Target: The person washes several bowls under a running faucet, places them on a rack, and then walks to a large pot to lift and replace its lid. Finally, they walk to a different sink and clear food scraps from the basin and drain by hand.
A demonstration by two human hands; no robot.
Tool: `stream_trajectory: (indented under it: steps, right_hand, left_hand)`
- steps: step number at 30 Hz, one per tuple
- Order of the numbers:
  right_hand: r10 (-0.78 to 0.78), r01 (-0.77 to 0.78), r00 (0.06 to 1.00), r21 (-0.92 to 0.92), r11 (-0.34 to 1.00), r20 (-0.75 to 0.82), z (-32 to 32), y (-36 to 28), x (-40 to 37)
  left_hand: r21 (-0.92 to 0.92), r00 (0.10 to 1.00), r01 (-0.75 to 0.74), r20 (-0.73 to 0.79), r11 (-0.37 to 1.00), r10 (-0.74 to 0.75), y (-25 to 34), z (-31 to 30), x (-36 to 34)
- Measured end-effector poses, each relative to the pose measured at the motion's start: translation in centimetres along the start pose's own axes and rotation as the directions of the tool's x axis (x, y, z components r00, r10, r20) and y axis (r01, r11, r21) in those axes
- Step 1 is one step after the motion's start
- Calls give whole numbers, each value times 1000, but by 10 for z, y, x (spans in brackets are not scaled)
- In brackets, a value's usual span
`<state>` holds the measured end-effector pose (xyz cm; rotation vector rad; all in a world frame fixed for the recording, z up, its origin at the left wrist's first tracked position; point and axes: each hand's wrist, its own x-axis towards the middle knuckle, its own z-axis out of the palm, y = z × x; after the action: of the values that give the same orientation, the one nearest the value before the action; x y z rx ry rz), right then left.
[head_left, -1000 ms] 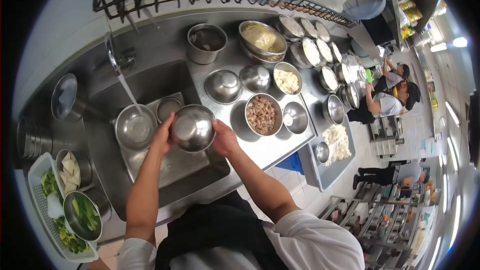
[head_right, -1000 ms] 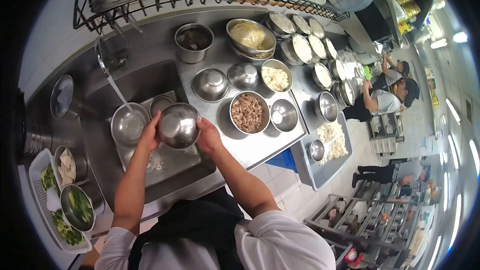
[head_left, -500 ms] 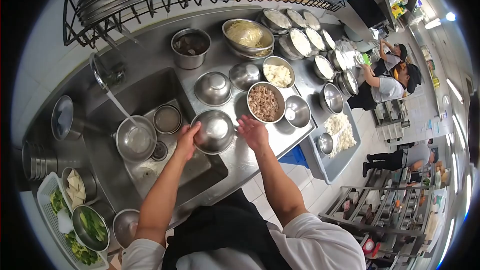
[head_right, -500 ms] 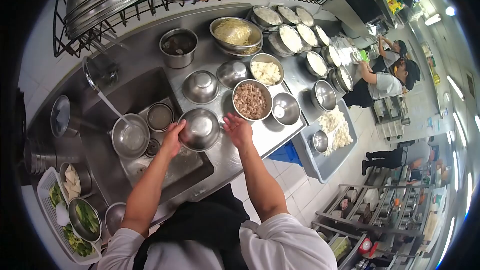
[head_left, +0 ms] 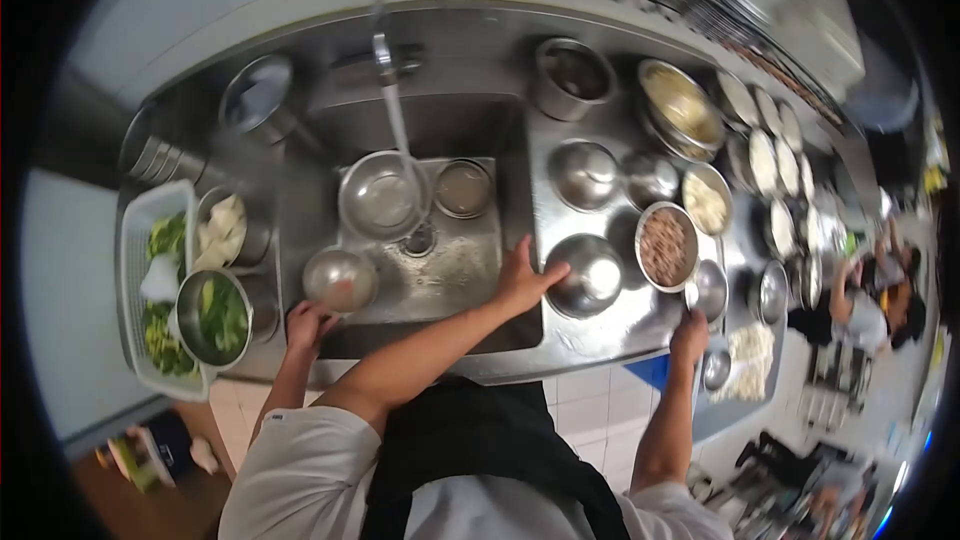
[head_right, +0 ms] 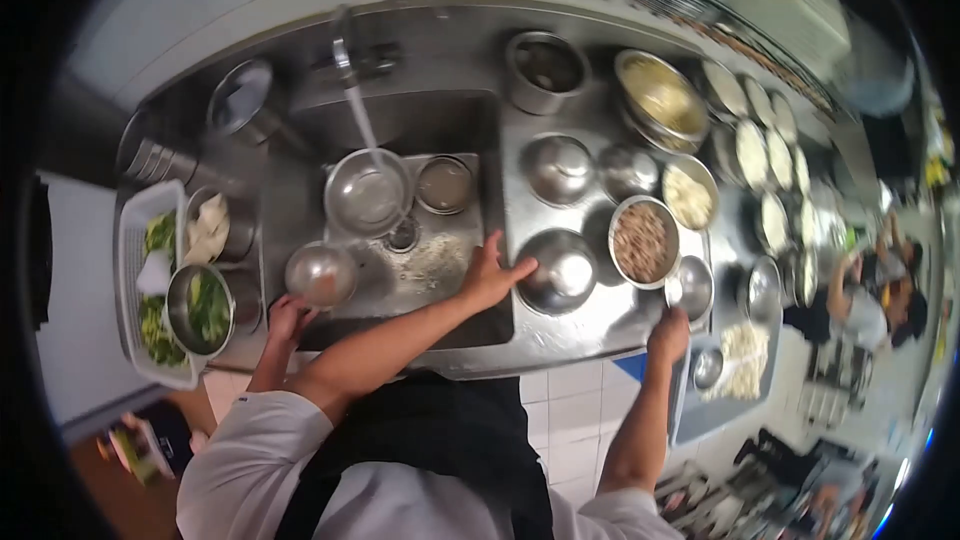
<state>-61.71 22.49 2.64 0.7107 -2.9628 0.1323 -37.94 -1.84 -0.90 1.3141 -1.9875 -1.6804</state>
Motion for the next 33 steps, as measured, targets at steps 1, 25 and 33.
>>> stream_trajectory:
  steps: [1,25,33]
  right_hand:
    - [-117,118,988,4,993,-98,-6,1,-12]
    - [-985,692,69,704,159,155,45,-400,-41]
    - [-715,-280,87,705,651,694,42,-500,-23]
  left_hand:
    - [-39,998,27,-50,999,-29,3,-7,-5]
    - [-824,980,193,137,533,-144,-92,-224,47]
    - [-884,932,3,-167,467,-322,-100,-244,73]
